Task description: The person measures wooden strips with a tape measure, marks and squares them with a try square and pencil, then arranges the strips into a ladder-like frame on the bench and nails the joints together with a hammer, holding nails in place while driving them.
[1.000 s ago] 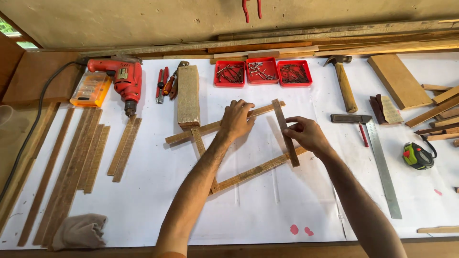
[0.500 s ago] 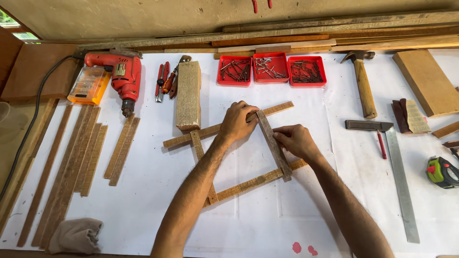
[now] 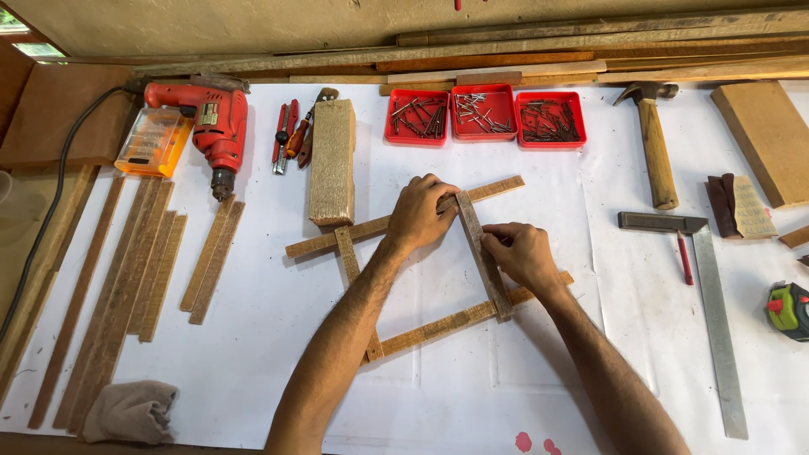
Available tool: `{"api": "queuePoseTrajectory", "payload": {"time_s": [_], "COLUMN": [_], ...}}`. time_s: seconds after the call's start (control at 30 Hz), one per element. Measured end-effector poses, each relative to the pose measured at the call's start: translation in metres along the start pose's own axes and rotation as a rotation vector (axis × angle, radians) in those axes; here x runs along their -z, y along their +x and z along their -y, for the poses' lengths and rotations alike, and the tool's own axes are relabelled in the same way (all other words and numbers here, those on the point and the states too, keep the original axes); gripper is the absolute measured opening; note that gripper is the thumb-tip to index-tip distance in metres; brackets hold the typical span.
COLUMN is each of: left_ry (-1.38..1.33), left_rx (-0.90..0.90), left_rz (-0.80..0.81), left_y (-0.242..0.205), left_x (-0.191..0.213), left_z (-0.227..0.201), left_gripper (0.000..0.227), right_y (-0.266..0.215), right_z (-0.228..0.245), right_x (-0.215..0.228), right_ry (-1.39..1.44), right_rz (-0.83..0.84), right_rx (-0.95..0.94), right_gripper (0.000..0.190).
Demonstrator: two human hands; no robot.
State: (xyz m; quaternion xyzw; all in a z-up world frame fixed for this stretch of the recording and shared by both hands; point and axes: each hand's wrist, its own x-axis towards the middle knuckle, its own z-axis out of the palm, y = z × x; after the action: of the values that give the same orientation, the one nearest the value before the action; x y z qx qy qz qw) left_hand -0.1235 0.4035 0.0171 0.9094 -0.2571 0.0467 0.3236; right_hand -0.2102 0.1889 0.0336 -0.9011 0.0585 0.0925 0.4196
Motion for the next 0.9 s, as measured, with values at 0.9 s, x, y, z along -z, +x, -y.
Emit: {"api": "queuePoseTrajectory", "payload": {"time_s": [0.9], "left_ry": [-0.086], "left_rx": [0.024], "left_rz": [-0.061], "left_y": [0.0008], "left_x": [0.0020], "left_z": [-0.0032], "left_gripper": [0.021], "right_y": [-0.0024], "right_z": [0.0000], "right_x": [-0.0027], "right_ry": [-0.016], "right_rz": [-0.055], "right_rx": [0.161], "right_gripper": [0.031]}}
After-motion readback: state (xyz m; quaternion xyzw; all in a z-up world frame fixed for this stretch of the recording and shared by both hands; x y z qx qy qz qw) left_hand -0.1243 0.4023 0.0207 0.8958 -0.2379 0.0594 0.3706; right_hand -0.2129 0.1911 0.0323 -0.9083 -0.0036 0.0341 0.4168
